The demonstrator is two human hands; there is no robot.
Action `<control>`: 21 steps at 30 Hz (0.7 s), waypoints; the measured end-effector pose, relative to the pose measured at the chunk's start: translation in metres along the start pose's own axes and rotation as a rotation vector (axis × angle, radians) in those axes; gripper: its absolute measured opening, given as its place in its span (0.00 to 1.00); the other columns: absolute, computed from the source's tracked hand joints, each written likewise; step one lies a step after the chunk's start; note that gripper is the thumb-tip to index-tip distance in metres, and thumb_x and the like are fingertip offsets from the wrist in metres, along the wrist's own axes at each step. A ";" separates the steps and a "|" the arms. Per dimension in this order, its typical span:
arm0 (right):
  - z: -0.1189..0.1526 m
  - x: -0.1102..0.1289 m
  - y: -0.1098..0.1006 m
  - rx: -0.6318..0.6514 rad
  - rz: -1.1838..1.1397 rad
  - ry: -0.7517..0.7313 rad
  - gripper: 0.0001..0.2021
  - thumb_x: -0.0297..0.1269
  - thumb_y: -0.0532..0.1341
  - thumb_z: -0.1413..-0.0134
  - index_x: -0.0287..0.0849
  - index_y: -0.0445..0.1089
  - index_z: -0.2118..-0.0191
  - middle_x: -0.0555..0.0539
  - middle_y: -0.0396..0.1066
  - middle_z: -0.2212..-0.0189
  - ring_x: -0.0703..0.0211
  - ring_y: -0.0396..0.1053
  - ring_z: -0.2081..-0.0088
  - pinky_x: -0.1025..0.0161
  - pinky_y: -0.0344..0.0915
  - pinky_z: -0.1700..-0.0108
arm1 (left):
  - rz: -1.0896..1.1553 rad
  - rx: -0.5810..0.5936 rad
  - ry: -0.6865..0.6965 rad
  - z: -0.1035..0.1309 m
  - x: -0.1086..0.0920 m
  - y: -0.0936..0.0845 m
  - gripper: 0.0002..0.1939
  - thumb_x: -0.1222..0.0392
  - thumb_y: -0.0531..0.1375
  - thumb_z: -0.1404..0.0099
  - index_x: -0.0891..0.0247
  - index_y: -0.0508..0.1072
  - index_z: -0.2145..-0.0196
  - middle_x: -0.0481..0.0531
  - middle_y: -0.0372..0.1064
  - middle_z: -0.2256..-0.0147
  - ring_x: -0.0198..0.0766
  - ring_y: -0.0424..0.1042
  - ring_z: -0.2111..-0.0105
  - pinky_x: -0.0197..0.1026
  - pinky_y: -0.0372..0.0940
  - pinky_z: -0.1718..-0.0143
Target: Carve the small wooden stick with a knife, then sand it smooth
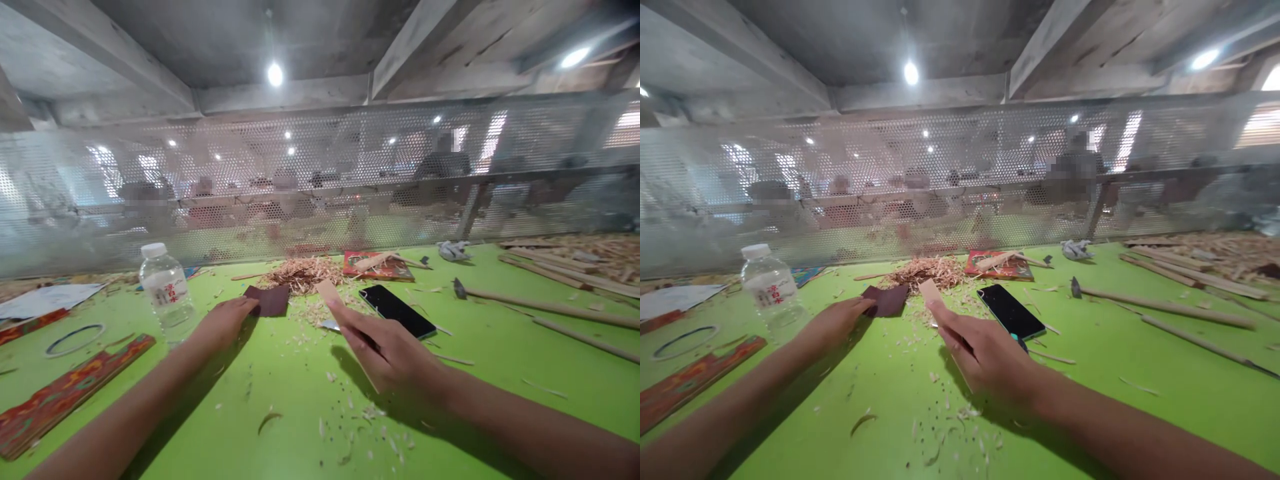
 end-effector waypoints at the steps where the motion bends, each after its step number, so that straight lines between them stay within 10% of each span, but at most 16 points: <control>1: 0.001 -0.004 0.003 0.024 -0.004 0.021 0.27 0.38 0.51 0.27 0.52 0.52 0.26 0.40 0.74 0.42 0.46 0.76 0.47 0.45 0.71 0.42 | -0.019 -0.005 0.005 -0.001 -0.001 0.000 0.16 0.59 0.63 0.26 0.62 0.72 0.42 0.58 0.69 0.42 0.50 0.72 0.45 0.59 0.67 0.43; 5: 0.003 -0.015 0.007 0.067 -0.009 0.054 0.27 0.40 0.53 0.28 0.55 0.53 0.27 0.44 0.72 0.39 0.48 0.75 0.46 0.49 0.71 0.44 | -0.067 -0.065 -0.019 -0.003 -0.006 -0.014 0.12 0.56 0.63 0.26 0.63 0.75 0.48 0.56 0.73 0.48 0.47 0.75 0.50 0.56 0.69 0.46; 10: 0.003 -0.021 0.007 0.063 0.023 0.121 0.33 0.40 0.55 0.30 0.48 0.45 0.24 0.50 0.76 0.70 0.60 0.66 0.75 0.61 0.61 0.72 | -0.058 -0.296 -0.137 0.015 -0.005 -0.078 0.20 0.70 0.52 0.26 0.66 0.75 0.42 0.64 0.76 0.48 0.53 0.75 0.47 0.57 0.63 0.42; 15: 0.004 -0.016 0.006 0.061 0.014 0.138 0.33 0.39 0.54 0.29 0.41 0.45 0.25 0.55 0.68 0.79 0.63 0.58 0.79 0.63 0.53 0.76 | 0.067 -0.352 -0.057 0.031 -0.026 -0.108 0.23 0.63 0.47 0.26 0.60 0.77 0.43 0.57 0.77 0.46 0.53 0.75 0.48 0.53 0.67 0.46; 18: 0.004 -0.011 0.001 0.026 0.030 0.126 0.28 0.42 0.50 0.27 0.43 0.50 0.26 0.42 0.80 0.63 0.54 0.75 0.66 0.57 0.69 0.64 | 0.182 -0.200 0.136 0.034 -0.063 -0.090 0.16 0.59 0.55 0.29 0.53 0.83 0.53 0.48 0.82 0.57 0.45 0.80 0.58 0.42 0.70 0.55; 21: 0.003 -0.005 -0.003 -0.006 0.026 0.095 0.26 0.44 0.48 0.26 0.45 0.55 0.28 0.37 0.68 0.37 0.45 0.69 0.39 0.46 0.68 0.42 | 0.287 -0.107 0.272 0.045 -0.102 -0.077 0.14 0.50 0.56 0.26 0.51 0.82 0.56 0.48 0.81 0.60 0.41 0.79 0.62 0.40 0.69 0.57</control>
Point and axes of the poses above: each hand's wrist, its own z-axis away from the middle knuckle, its own y-axis out of the palm, x = y × z, the point moved 10 cm from there along -z, towards the middle knuckle
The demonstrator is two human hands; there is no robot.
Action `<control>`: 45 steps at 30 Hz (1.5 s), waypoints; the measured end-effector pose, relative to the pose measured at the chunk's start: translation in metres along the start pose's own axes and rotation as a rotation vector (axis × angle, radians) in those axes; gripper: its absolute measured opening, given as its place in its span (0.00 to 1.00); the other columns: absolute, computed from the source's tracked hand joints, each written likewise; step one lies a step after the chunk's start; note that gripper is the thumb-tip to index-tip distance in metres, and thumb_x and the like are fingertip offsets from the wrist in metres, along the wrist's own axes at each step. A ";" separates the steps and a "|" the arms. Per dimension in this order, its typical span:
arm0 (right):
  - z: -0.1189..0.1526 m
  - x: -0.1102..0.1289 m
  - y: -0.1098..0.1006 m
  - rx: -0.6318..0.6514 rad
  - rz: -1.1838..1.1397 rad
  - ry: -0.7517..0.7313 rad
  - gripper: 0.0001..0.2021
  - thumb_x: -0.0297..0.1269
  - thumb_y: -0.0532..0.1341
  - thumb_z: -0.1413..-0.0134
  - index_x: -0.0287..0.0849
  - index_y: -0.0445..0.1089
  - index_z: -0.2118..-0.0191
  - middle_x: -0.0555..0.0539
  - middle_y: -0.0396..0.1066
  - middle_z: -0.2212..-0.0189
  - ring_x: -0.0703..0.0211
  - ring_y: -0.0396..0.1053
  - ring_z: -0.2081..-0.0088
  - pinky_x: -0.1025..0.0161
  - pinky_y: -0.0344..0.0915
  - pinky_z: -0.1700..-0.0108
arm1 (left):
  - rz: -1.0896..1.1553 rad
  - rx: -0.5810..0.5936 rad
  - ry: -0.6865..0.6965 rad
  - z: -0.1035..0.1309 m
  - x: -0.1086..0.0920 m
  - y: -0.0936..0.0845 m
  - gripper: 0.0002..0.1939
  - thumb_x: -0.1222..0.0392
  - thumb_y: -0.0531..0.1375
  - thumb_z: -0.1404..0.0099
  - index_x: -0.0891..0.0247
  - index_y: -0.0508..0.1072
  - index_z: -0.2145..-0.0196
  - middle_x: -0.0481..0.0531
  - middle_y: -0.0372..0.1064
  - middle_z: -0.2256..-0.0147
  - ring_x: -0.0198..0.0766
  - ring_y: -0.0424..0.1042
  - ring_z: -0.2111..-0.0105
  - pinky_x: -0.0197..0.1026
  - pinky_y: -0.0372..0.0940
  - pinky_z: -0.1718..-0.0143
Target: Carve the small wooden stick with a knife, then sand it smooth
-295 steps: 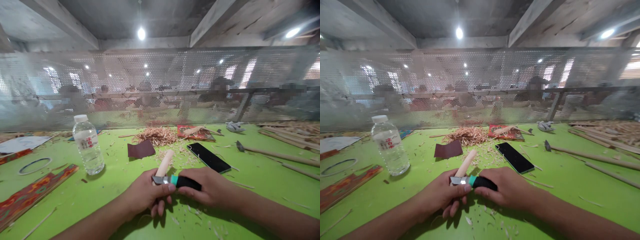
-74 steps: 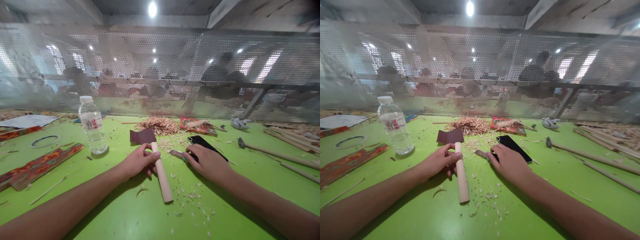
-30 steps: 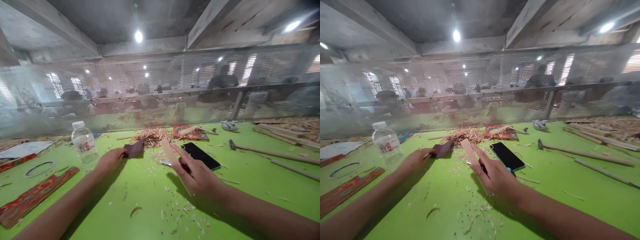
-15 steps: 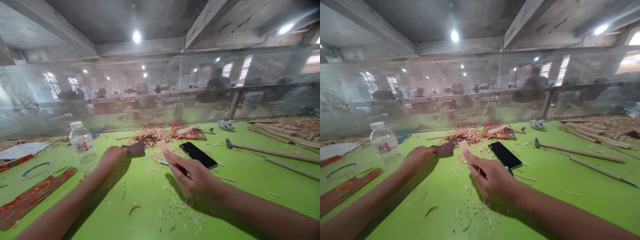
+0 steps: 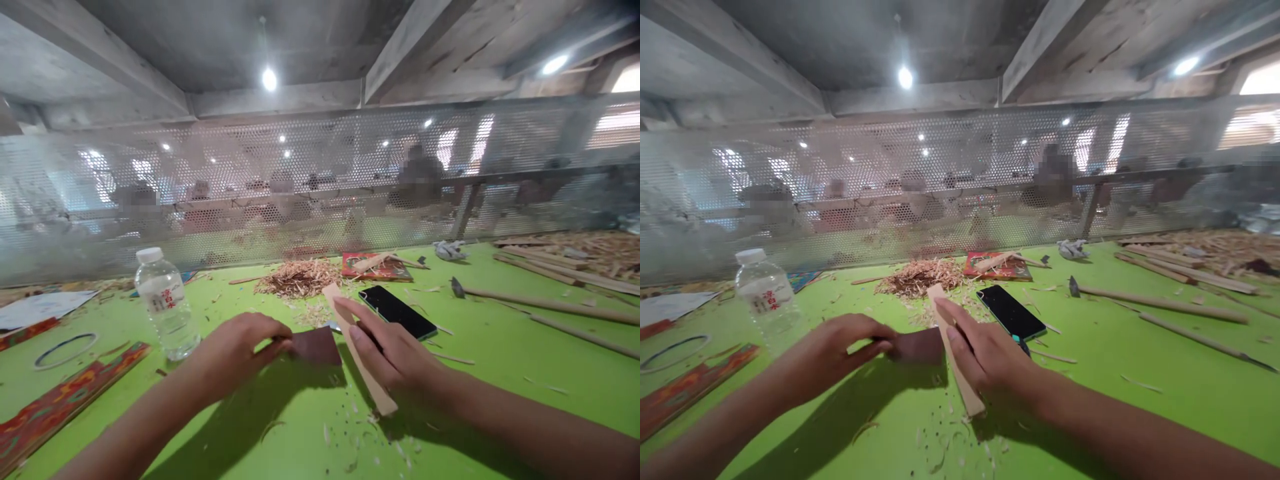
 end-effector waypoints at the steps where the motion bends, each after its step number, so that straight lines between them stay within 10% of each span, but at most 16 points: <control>1: 0.000 0.001 0.001 0.001 -0.005 0.000 0.25 0.44 0.47 0.25 0.45 0.56 0.29 0.38 0.65 0.34 0.45 0.66 0.36 0.44 0.66 0.39 | 0.094 0.013 0.035 0.002 -0.013 0.005 0.15 0.49 0.55 0.25 0.54 0.81 0.54 0.52 0.81 0.58 0.43 0.78 0.60 0.42 0.69 0.55; 13: 0.020 0.031 0.016 0.039 -0.117 -0.090 0.21 0.40 0.50 0.27 0.50 0.59 0.33 0.42 0.78 0.51 0.52 0.78 0.55 0.56 0.73 0.52 | 1.130 0.166 -0.114 0.005 -0.075 0.060 0.17 0.48 0.61 0.28 0.66 0.77 0.60 0.51 0.72 0.68 0.36 0.69 0.71 0.37 0.64 0.68; 23: 0.001 0.004 0.006 0.077 -0.151 -0.004 0.16 0.44 0.52 0.28 0.43 0.65 0.67 0.52 0.64 0.74 0.62 0.61 0.72 0.64 0.58 0.69 | 1.003 0.099 -0.220 0.003 -0.040 0.057 0.19 0.44 0.60 0.29 0.65 0.75 0.64 0.46 0.67 0.73 0.34 0.63 0.74 0.36 0.58 0.73; 30: 0.008 0.010 0.028 0.257 -0.136 -0.042 0.11 0.39 0.55 0.32 0.41 0.70 0.63 0.48 0.72 0.70 0.61 0.65 0.70 0.64 0.59 0.68 | 1.019 0.174 -0.155 0.006 -0.053 0.069 0.16 0.48 0.60 0.28 0.66 0.78 0.59 0.48 0.68 0.70 0.33 0.63 0.73 0.35 0.59 0.71; 45: 0.002 0.005 0.018 0.171 -0.040 -0.049 0.12 0.40 0.53 0.30 0.42 0.66 0.65 0.50 0.69 0.72 0.61 0.63 0.71 0.64 0.59 0.68 | 0.995 0.222 -0.199 0.010 -0.047 0.081 0.17 0.46 0.59 0.27 0.65 0.75 0.61 0.47 0.66 0.71 0.34 0.65 0.72 0.34 0.60 0.72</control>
Point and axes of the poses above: each hand's wrist, its own z-axis away from the middle knuckle, its own y-axis out of the palm, x = y × z, the point moved 10 cm from there along -z, towards the middle knuckle
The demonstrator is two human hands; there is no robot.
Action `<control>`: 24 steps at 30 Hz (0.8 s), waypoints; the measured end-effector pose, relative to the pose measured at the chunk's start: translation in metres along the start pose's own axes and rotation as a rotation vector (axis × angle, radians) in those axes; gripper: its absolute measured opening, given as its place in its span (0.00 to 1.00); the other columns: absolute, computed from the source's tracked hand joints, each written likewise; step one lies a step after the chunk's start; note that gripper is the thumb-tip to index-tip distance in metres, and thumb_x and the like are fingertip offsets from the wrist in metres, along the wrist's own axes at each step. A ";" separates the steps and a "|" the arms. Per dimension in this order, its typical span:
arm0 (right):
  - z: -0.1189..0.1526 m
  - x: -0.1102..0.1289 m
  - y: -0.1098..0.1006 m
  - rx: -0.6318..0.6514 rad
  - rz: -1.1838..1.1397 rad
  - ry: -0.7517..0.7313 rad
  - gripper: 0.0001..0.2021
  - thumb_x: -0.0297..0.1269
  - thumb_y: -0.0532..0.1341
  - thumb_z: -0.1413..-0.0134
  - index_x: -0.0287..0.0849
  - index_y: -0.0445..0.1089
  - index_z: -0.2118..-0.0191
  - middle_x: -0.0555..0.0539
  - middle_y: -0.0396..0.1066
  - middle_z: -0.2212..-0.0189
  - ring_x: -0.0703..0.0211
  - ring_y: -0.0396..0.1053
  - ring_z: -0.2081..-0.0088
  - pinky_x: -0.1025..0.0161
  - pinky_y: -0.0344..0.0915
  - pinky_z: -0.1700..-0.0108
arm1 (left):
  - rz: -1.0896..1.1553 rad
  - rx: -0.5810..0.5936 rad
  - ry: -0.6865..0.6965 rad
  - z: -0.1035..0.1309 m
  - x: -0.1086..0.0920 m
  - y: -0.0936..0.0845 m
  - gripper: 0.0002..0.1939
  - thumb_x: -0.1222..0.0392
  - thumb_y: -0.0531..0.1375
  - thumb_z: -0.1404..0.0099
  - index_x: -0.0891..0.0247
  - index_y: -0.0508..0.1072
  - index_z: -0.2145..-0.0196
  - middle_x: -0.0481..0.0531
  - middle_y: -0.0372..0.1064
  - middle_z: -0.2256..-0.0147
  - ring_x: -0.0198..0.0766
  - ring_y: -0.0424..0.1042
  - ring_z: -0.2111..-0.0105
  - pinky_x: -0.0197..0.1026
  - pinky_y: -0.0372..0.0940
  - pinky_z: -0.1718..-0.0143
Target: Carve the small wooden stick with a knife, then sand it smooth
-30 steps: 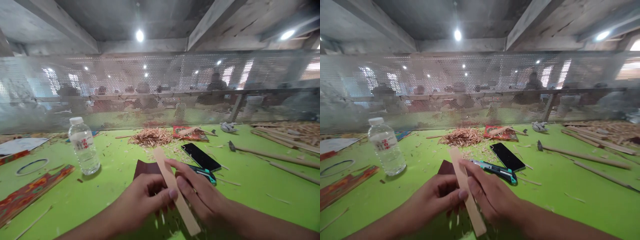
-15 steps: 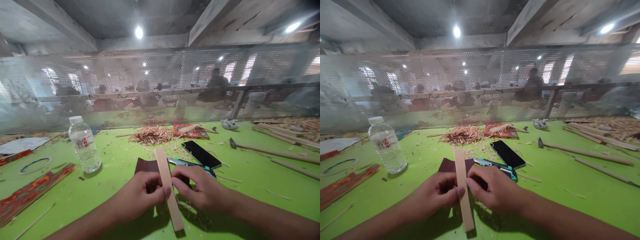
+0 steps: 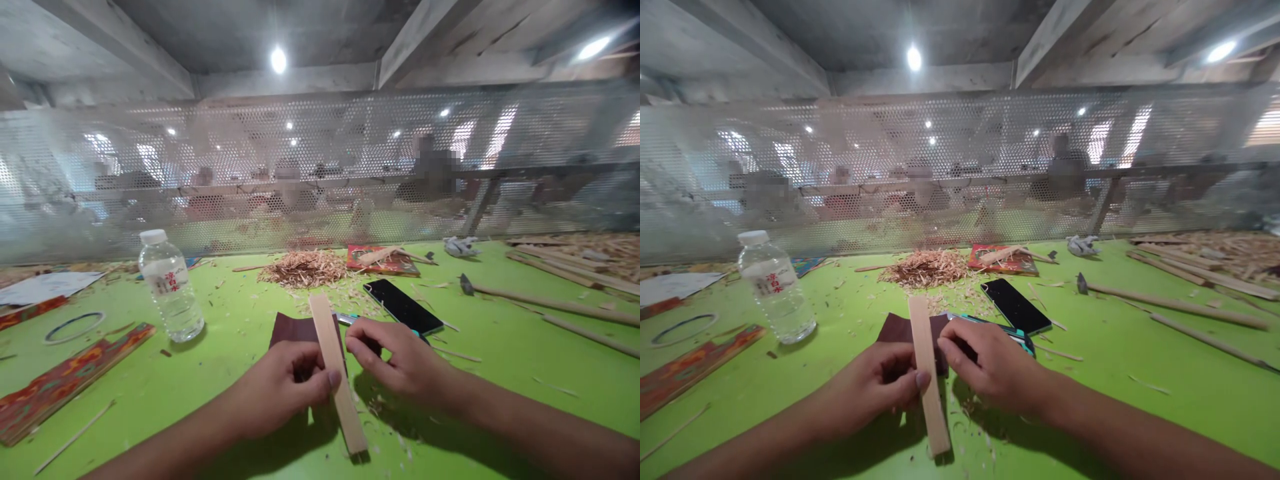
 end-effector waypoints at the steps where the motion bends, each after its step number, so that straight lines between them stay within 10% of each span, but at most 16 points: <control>1: 0.001 0.000 0.001 0.015 -0.010 -0.007 0.11 0.40 0.53 0.31 0.42 0.67 0.65 0.50 0.69 0.71 0.61 0.63 0.71 0.64 0.59 0.68 | -0.003 -0.003 0.004 0.000 0.000 -0.001 0.17 0.47 0.59 0.27 0.65 0.75 0.60 0.47 0.66 0.70 0.34 0.65 0.72 0.34 0.60 0.72; 24: 0.002 0.000 0.013 0.095 -0.075 -0.033 0.03 0.33 0.57 0.39 0.42 0.68 0.64 0.52 0.68 0.72 0.64 0.62 0.73 0.66 0.59 0.70 | 0.013 -0.003 0.016 -0.001 0.001 0.002 0.16 0.50 0.59 0.27 0.67 0.77 0.57 0.50 0.71 0.70 0.34 0.67 0.72 0.34 0.61 0.72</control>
Point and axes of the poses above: each hand's wrist, its own z-axis away from the middle knuckle, its own y-axis out of the palm, x = y × z, the point moved 10 cm from there along -z, towards the middle knuckle
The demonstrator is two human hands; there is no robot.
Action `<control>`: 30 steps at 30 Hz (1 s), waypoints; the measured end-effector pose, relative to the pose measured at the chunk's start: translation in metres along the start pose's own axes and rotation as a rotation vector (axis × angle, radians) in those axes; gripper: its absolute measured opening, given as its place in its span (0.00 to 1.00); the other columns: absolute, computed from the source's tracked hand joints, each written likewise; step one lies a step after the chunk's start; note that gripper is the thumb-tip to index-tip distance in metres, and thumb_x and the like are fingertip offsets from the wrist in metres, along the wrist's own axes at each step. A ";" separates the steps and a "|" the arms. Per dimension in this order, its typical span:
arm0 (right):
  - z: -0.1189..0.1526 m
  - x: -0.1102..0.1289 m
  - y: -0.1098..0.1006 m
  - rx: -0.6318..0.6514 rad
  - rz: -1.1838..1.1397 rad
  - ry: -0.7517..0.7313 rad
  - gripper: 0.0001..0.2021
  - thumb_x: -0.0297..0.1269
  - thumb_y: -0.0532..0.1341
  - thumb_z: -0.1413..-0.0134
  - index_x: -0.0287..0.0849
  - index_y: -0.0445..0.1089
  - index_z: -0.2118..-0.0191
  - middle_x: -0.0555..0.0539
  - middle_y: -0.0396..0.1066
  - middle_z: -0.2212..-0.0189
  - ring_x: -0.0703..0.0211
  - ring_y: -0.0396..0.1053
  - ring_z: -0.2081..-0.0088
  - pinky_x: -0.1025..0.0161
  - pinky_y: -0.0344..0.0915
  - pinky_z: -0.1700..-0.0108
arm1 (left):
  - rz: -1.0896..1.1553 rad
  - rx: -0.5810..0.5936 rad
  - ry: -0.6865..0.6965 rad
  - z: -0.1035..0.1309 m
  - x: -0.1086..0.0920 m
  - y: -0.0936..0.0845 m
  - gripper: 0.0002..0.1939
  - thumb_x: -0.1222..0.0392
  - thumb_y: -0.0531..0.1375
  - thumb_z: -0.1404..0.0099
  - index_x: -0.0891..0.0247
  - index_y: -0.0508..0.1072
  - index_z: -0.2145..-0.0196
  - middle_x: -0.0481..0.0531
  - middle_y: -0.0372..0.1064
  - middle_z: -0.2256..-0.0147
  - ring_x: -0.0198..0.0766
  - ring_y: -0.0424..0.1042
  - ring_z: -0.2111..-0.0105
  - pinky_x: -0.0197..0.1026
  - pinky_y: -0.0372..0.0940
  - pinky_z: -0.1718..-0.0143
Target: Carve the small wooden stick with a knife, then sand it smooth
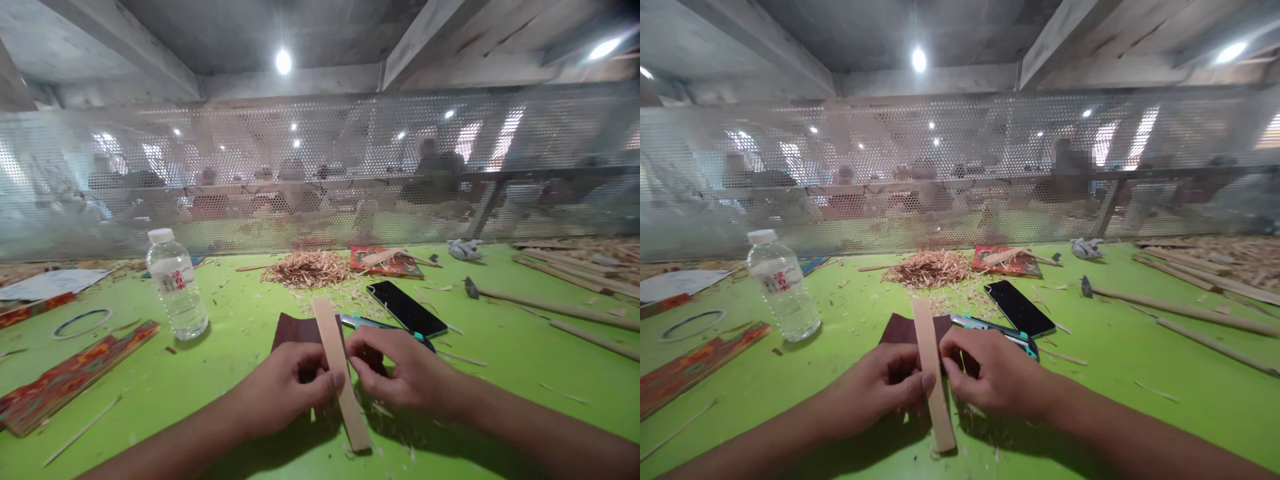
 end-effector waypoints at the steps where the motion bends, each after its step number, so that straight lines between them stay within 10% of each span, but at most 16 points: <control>1: 0.000 -0.001 -0.002 -0.009 0.007 0.003 0.04 0.33 0.57 0.39 0.43 0.68 0.64 0.52 0.68 0.72 0.64 0.62 0.73 0.66 0.59 0.70 | 0.002 0.001 0.000 0.000 0.000 0.000 0.16 0.50 0.59 0.27 0.67 0.76 0.57 0.50 0.71 0.70 0.34 0.67 0.73 0.34 0.61 0.72; 30: 0.000 0.004 0.002 0.033 -0.041 -0.043 0.06 0.32 0.59 0.40 0.42 0.74 0.60 0.50 0.73 0.70 0.63 0.66 0.72 0.67 0.62 0.69 | 0.013 0.011 -0.026 0.001 0.004 0.001 0.17 0.49 0.60 0.27 0.67 0.77 0.57 0.51 0.71 0.69 0.35 0.68 0.72 0.35 0.62 0.71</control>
Point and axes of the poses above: each hand's wrist, its own z-axis away from the middle knuckle, its own y-axis out of the palm, x = y × z, the point moved 10 cm from there along -z, towards the middle knuckle
